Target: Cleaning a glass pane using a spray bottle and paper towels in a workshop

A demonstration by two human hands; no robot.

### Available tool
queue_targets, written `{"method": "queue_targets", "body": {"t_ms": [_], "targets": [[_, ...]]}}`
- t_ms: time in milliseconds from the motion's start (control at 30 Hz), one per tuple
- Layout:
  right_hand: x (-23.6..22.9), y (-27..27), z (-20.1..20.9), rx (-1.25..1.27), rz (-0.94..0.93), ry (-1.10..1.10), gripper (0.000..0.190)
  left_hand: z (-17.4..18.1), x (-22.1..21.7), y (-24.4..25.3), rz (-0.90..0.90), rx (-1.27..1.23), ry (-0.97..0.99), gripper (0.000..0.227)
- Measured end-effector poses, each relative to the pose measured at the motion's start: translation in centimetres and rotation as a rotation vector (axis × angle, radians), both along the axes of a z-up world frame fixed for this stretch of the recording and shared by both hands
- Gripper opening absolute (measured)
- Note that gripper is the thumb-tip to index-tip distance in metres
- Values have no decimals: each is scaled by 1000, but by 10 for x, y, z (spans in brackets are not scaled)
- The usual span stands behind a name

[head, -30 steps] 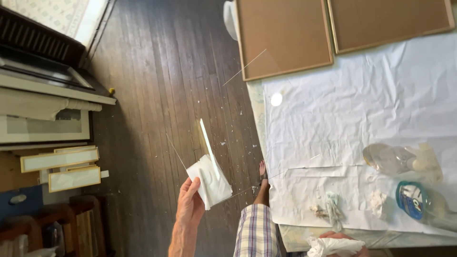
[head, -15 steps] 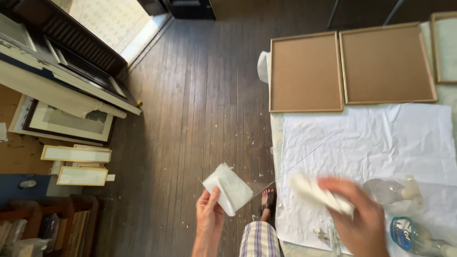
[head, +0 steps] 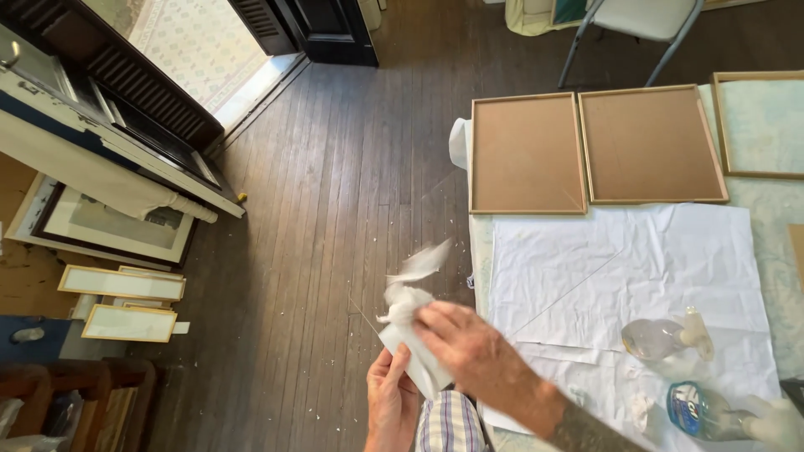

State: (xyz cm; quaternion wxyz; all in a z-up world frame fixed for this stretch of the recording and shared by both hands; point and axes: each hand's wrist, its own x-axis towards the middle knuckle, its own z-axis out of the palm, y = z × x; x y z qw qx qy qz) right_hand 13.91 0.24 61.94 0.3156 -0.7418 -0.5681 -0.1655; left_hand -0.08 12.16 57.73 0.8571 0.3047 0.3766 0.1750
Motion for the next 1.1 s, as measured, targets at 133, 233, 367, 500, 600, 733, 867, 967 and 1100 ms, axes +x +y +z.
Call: {"method": "queue_targets", "body": {"t_ms": [133,233,367,500,600,733,867,967,1100], "targets": [[99,-47,0,-26,-381,-153,29,46,3,-9,5,-164,55,31],[76,-37,-20,-107,-317,-130,47,50,4,-16,9,-159,43,32],[29,-26,14,-205,12,-23,55,14,-1,-10,6,-25,-3,38],[55,-40,-18,31,-206,329,34,63,2,-25,-13,-208,35,35],[5,-31,4,-90,-45,205,41,2,-8,-13,-17,-120,8,36],[107,-86,-6,-70,-320,-64,29,76,8,-29,-16,-229,43,42],[151,-206,-26,390,-602,165,32,-13,-20,-4,42,-86,29,39],[116,-181,-93,946,-392,1382,35,-6,-18,-10,22,-124,27,34],[42,-99,-102,1197,103,1813,76,9,-11,-20,-15,-145,10,35]]}}
